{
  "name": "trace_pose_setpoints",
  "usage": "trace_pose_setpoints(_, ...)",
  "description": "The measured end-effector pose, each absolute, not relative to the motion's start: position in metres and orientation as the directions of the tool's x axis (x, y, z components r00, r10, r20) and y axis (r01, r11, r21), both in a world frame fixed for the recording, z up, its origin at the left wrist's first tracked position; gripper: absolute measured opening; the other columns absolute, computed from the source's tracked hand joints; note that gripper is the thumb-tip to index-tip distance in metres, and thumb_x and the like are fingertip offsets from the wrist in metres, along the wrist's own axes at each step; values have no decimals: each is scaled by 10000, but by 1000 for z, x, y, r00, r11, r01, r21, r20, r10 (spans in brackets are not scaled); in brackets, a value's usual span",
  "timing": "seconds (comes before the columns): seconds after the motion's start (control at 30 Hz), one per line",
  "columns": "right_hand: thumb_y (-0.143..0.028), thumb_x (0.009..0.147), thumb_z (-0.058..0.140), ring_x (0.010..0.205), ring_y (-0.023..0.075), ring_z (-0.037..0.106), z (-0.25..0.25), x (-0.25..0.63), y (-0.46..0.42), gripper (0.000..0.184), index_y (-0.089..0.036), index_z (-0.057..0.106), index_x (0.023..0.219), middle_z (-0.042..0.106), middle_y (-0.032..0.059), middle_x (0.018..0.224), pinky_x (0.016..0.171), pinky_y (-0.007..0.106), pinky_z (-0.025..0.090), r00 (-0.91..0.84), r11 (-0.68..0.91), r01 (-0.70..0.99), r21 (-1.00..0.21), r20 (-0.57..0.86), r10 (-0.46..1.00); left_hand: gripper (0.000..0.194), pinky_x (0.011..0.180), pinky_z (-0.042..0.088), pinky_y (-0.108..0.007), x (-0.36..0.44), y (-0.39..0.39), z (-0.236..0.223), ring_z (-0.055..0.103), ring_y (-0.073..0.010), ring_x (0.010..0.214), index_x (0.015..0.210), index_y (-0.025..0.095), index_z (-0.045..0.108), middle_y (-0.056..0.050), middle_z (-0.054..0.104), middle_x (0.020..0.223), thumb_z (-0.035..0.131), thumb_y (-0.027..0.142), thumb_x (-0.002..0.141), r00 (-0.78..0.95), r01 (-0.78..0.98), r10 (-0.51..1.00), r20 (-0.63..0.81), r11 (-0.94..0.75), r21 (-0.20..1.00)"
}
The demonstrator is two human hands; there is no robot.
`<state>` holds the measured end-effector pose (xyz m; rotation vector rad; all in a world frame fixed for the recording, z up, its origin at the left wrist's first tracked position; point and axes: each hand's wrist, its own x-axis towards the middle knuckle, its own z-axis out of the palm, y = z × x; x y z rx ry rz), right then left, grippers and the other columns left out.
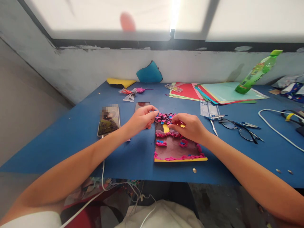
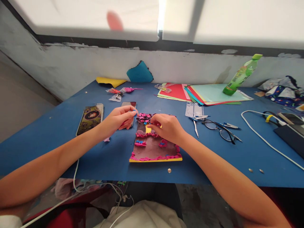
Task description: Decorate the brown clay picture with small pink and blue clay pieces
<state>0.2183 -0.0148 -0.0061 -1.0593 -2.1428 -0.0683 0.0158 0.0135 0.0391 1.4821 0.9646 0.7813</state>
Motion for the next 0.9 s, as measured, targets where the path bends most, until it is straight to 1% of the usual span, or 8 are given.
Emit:
trace_pose_setpoints(0.1, -342, 894, 563, 649, 144, 634, -7, 219, -15, 180, -202, 648, 818, 713, 37, 765, 619, 234, 457, -395, 639, 727, -250, 609, 688, 179, 391, 335, -154, 16, 13, 39, 278, -58, 337, 714, 170, 478, 104, 324, 337, 450, 123, 884, 440, 133, 897, -43, -18, 991)
trace_pose_setpoints(0.23, -218, 914, 492, 701, 153, 663, -8, 220, -14, 172, -193, 662, 898, 733, 53, 838, 656, 239, 473, -396, 647, 725, -237, 624, 673, 168, 394, 338, -155, 15, 13, 38, 283, -58, 337, 716, 169, 484, 103, 325, 340, 460, 126, 876, 438, 127, 898, -42, -15, 992)
trace_pose_setpoints(0.4, -259, 896, 524, 621, 143, 623, -8, 220, -13, 127, -204, 630, 853, 712, 30, 770, 613, 235, 451, -371, 616, 741, -268, 601, 708, 160, 395, 342, -155, 16, 13, 39, 287, -55, 330, 708, 171, 490, 104, 327, 343, 482, 138, 865, 430, 119, 902, -36, -17, 993)
trace_pose_setpoints(0.5, -280, 934, 455, 599, 133, 598, -5, 219, -14, 201, -200, 611, 835, 693, 29, 733, 609, 228, 434, -383, 621, 734, -274, 589, 712, 169, 391, 338, -154, 16, 13, 39, 286, -55, 329, 702, 171, 486, 104, 328, 340, 479, 133, 867, 434, 119, 900, -35, -19, 993)
trace_pose_setpoints(0.6, -313, 969, 365, 510, 116, 529, -1, 219, -17, 316, -190, 562, 754, 627, 17, 615, 545, 221, 392, -394, 614, 743, -268, 566, 724, 177, 395, 339, -156, 17, 13, 39, 284, -56, 335, 707, 170, 485, 105, 326, 338, 460, 118, 875, 435, 127, 900, -36, -22, 992)
trace_pose_setpoints(0.67, -311, 967, 356, 481, 111, 497, 1, 219, -18, 315, -190, 538, 741, 603, 12, 593, 517, 220, 372, -390, 610, 749, -259, 572, 722, 179, 396, 339, -158, 17, 12, 39, 285, -58, 339, 709, 170, 483, 105, 325, 339, 456, 110, 875, 436, 129, 899, -33, -27, 991)
trace_pose_setpoints(0.8, -243, 912, 448, 592, 124, 569, -2, 218, -17, 140, -193, 569, 863, 679, 38, 762, 594, 222, 424, -374, 611, 747, -262, 594, 712, 175, 396, 337, -157, 16, 12, 39, 287, -58, 342, 709, 169, 485, 101, 327, 344, 458, 118, 874, 434, 124, 900, -35, -21, 992)
trace_pose_setpoints(0.9, -220, 891, 464, 669, 136, 608, -6, 218, -14, 115, -194, 576, 891, 695, 48, 835, 635, 227, 447, -375, 615, 740, -272, 593, 713, 164, 396, 335, -157, 15, 13, 39, 284, -58, 337, 710, 170, 488, 101, 326, 348, 470, 132, 868, 435, 112, 900, -37, -13, 994)
